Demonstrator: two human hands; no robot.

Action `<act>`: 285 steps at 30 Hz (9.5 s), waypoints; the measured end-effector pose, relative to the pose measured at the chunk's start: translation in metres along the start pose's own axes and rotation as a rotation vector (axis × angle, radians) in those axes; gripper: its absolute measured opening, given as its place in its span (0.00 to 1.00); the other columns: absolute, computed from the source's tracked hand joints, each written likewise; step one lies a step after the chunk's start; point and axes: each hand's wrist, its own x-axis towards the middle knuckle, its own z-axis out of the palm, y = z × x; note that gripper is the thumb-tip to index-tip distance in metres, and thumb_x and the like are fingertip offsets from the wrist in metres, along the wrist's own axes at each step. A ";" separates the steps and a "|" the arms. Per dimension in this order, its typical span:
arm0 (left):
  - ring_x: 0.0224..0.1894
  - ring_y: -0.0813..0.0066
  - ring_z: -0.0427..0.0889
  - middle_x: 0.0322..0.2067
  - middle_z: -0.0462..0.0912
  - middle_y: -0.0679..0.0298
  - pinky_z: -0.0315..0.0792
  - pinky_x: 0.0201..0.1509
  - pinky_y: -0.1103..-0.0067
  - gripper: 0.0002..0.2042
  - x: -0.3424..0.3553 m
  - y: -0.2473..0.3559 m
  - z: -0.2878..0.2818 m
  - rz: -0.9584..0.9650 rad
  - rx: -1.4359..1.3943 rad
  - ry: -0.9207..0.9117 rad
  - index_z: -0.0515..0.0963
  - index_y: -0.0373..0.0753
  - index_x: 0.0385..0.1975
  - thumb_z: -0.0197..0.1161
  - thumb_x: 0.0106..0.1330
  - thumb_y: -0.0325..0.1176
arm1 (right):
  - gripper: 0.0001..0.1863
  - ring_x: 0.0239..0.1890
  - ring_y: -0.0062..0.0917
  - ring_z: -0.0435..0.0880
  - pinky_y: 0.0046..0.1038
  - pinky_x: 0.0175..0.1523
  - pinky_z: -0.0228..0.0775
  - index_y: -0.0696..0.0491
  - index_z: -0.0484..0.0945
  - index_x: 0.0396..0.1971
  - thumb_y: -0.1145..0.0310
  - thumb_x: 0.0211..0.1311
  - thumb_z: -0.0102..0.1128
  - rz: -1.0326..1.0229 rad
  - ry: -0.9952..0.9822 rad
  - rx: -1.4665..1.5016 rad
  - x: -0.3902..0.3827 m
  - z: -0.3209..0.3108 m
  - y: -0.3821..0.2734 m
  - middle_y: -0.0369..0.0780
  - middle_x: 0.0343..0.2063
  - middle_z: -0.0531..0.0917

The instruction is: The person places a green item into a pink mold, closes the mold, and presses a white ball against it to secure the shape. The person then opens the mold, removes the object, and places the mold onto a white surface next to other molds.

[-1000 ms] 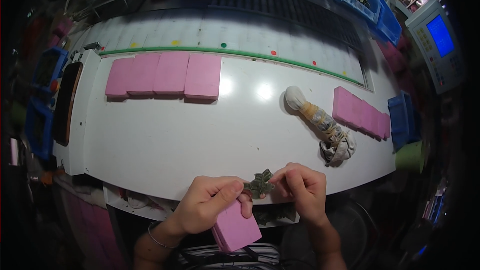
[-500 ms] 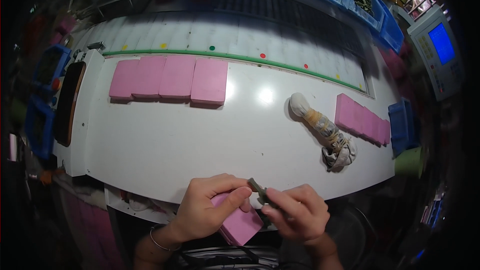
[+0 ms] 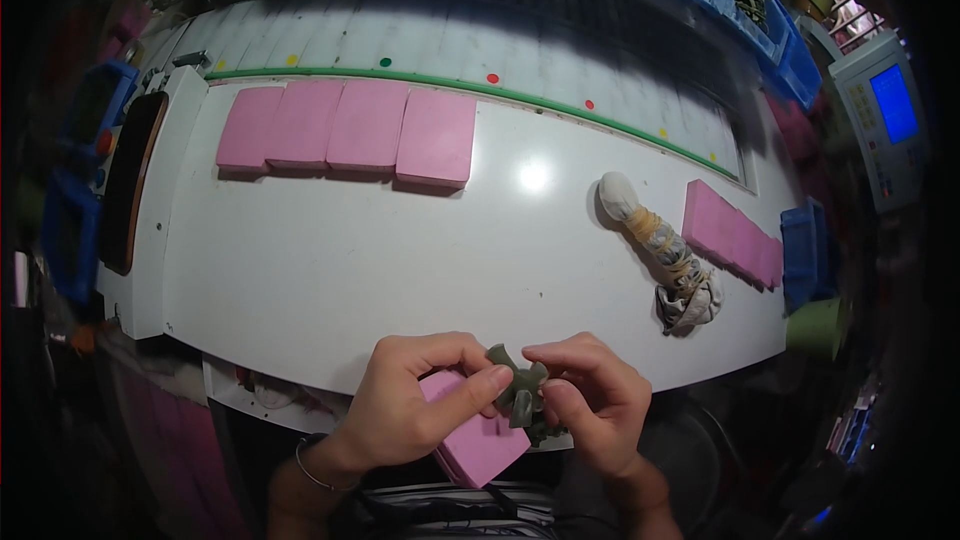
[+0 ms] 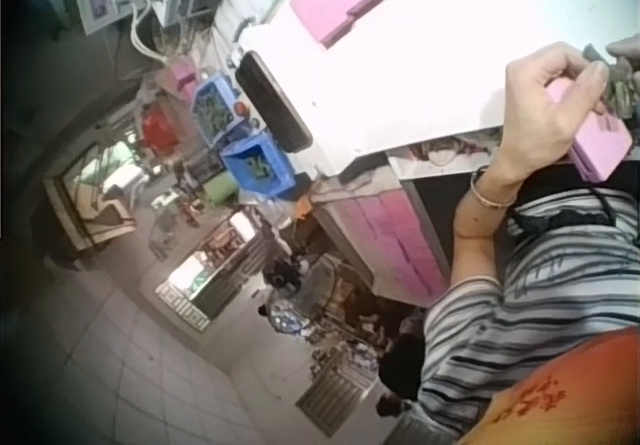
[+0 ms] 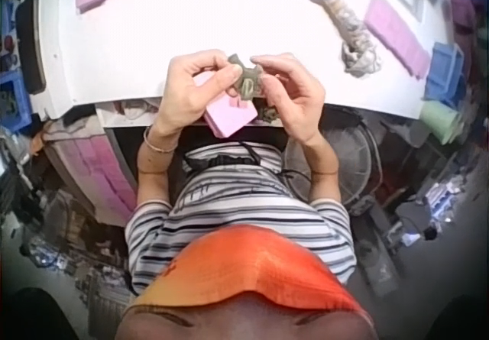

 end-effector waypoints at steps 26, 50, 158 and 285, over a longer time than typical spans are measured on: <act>0.27 0.85 0.72 0.23 0.76 0.67 0.67 0.34 0.85 0.08 -0.025 0.050 -0.085 0.242 0.154 0.516 0.75 0.31 0.26 0.54 0.62 0.30 | 0.10 0.15 0.15 0.68 0.15 0.19 0.60 0.61 0.73 0.41 0.73 0.64 0.48 0.505 0.128 0.565 0.000 0.014 0.007 0.38 0.22 0.75; 0.40 0.78 0.75 0.43 0.73 0.59 0.70 0.39 0.85 0.39 0.006 0.010 -0.021 0.055 -0.492 -0.085 0.61 0.32 0.56 0.42 0.59 0.64 | 0.23 0.36 0.29 0.71 0.24 0.34 0.68 0.55 0.73 0.42 0.84 0.41 0.65 -0.526 0.114 -0.441 0.039 0.037 -0.030 0.43 0.35 0.70; 0.26 0.76 0.78 0.30 0.78 0.58 0.74 0.30 0.80 0.26 0.029 -0.008 0.012 0.011 -0.457 0.290 0.72 0.28 0.38 0.39 0.70 0.50 | 0.22 0.37 0.27 0.71 0.22 0.38 0.61 0.50 0.74 0.49 0.70 0.50 0.55 -0.579 -0.121 -1.202 0.024 0.000 -0.012 0.36 0.52 0.74; 0.28 0.81 0.78 0.27 0.79 0.65 0.71 0.32 0.84 0.12 0.099 0.117 -0.173 0.096 0.238 0.647 0.76 0.34 0.31 0.55 0.61 0.39 | 0.08 0.37 0.30 0.78 0.24 0.42 0.69 0.61 0.75 0.36 0.79 0.55 0.53 0.144 -0.183 0.151 0.056 0.026 0.020 0.44 0.33 0.76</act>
